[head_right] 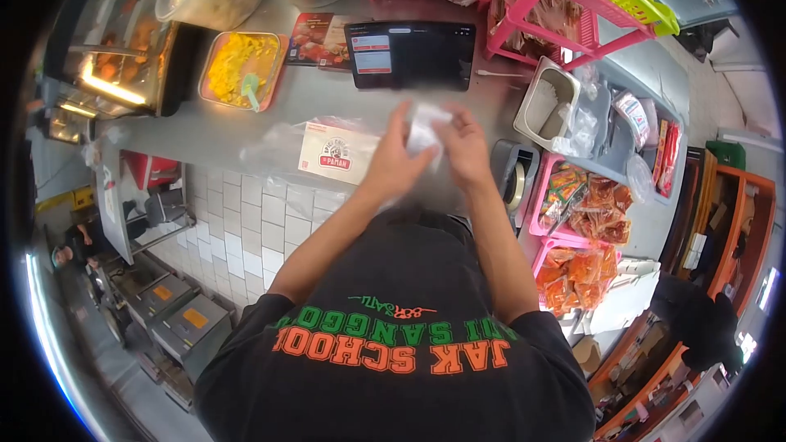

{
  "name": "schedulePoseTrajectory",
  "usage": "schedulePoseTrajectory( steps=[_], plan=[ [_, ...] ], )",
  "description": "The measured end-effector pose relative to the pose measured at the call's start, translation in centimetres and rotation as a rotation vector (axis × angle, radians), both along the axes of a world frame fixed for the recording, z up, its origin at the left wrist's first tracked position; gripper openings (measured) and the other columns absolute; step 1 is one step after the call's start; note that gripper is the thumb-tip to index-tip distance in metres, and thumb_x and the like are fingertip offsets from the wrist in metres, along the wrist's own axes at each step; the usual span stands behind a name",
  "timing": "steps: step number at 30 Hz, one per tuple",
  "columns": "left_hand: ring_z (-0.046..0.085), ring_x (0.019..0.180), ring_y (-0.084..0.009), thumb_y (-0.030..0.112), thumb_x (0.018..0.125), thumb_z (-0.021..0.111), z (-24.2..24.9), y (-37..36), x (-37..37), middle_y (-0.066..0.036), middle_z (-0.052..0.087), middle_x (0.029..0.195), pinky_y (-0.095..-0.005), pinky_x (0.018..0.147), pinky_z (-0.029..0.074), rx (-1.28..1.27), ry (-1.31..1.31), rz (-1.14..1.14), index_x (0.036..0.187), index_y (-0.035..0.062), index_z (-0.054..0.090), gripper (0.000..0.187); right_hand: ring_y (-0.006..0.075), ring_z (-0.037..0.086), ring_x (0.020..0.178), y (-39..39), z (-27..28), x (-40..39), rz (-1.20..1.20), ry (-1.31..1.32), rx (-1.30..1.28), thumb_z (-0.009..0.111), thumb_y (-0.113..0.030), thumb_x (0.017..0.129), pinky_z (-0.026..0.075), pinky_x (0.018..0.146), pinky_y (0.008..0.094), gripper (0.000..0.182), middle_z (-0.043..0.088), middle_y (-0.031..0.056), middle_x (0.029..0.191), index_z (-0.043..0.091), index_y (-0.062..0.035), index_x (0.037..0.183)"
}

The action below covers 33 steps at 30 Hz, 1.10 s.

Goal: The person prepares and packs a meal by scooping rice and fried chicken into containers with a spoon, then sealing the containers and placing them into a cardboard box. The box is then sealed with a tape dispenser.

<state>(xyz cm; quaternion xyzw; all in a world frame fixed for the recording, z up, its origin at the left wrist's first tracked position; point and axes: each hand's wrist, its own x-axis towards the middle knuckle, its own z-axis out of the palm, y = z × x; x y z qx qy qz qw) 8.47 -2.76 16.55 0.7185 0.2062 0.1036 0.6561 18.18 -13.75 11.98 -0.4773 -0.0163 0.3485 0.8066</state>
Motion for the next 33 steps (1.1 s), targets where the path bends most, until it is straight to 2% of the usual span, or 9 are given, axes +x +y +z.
schedulePoseTrajectory(
  steps=[4,8,10,11,14,24,27,30,33],
  plan=[
    [0.058,0.115,-0.0215,0.006,0.086,0.069,1.3,-1.1,-0.7,-0.015,0.060,0.122,-0.0340,0.096,0.047,-0.427,0.121,-0.156,0.143,-0.0026,0.030,0.070,0.0120,0.063,0.093,-2.7,2.5,2.8,-0.004,-0.128,-0.142,0.060,0.003,0.090,0.052,0.079,0.0242,0.031,0.065,0.0077,0.108,0.055,-0.0004,0.120],
    [0.062,0.105,-0.0186,0.009,0.089,0.067,0.0,-2.3,-2.0,-0.012,0.066,0.111,-0.0324,0.094,0.048,-0.424,0.126,-0.170,0.135,-0.0027,0.043,0.053,0.0105,0.063,0.092,-3.6,2.4,4.1,-0.106,-0.245,-0.238,0.060,0.001,0.092,0.051,0.079,0.0229,0.030,0.065,0.0066,0.105,0.055,-0.0011,0.121],
    [0.063,0.093,-0.0133,0.016,0.092,0.066,0.3,-2.2,-2.5,-0.011,0.066,0.107,-0.0279,0.080,0.053,-0.183,0.240,-0.284,0.123,-0.0012,0.055,0.037,0.0099,0.062,0.092,-3.9,2.1,4.8,-0.151,-0.256,-0.256,0.060,0.001,0.092,0.050,0.080,0.0223,0.030,0.065,0.0065,0.106,0.056,-0.0007,0.122],
    [0.060,0.069,-0.0084,0.023,0.095,0.062,1.2,-2.3,-2.5,-0.007,0.067,0.092,-0.0243,0.058,0.050,-0.311,0.398,-0.263,0.114,0.0008,0.061,0.029,0.0100,0.062,0.091,-3.8,2.2,5.2,-0.204,-0.289,-0.252,0.060,0.001,0.093,0.050,0.080,0.0223,0.030,0.065,0.0066,0.106,0.055,-0.0004,0.122],
    [0.048,0.046,-0.0053,0.017,0.097,0.058,0.9,-3.2,-2.8,-0.004,0.065,0.078,-0.0224,0.044,0.041,-0.319,0.373,-0.197,0.109,-0.0013,0.060,0.022,0.0101,0.062,0.091,-4.2,2.5,6.0,-0.284,-0.349,-0.278,0.060,0.001,0.093,0.049,0.080,0.0225,0.030,0.065,0.0070,0.106,0.056,0.0007,0.122],
    [0.050,0.050,-0.0055,0.020,0.099,0.055,1.7,-3.6,-1.7,-0.004,0.062,0.073,-0.0217,0.045,0.042,-0.395,0.398,-0.159,0.113,-0.0009,0.060,0.026,0.0102,0.062,0.091,-5.4,2.4,7.9,-0.379,-0.365,-0.228,0.060,0.001,0.093,0.050,0.081,0.0230,0.025,0.065,0.0076,0.107,0.058,0.0014,0.118],
    [0.050,0.050,-0.0063,0.020,0.099,0.055,-0.2,-3.8,-1.9,-0.005,0.061,0.071,-0.0216,0.046,0.041,-0.455,0.384,-0.138,0.113,-0.0012,0.061,0.026,0.0127,0.060,0.103,-6.1,2.3,7.9,-0.318,-0.334,-0.238,0.059,0.002,0.092,0.050,0.083,0.0244,0.028,0.059,0.0100,0.121,0.058,-0.0005,0.120],
    [0.050,0.048,-0.0066,0.022,0.097,0.059,-3.5,-4.1,-1.8,-0.004,0.063,0.072,-0.0207,0.043,0.039,-0.475,0.468,-0.078,0.120,0.0007,0.060,0.031,0.0216,0.050,0.122,-6.8,2.7,7.6,-0.284,-0.839,-0.627,0.064,-0.004,0.088,0.050,0.088,0.0321,0.033,0.041,0.0115,0.142,0.061,-0.0098,0.120],
    [0.055,0.054,-0.0105,0.018,0.097,0.056,-8.2,-3.9,-2.0,-0.007,0.064,0.075,-0.0245,0.050,0.045,-0.434,0.586,-0.079,0.114,-0.0030,0.060,0.028,0.0243,0.054,0.116,-8.4,2.7,8.0,-0.340,-0.937,-0.800,0.066,-0.008,0.086,0.049,0.086,0.0325,0.032,0.048,0.0128,0.134,0.062,-0.0099,0.118]
  ],
)
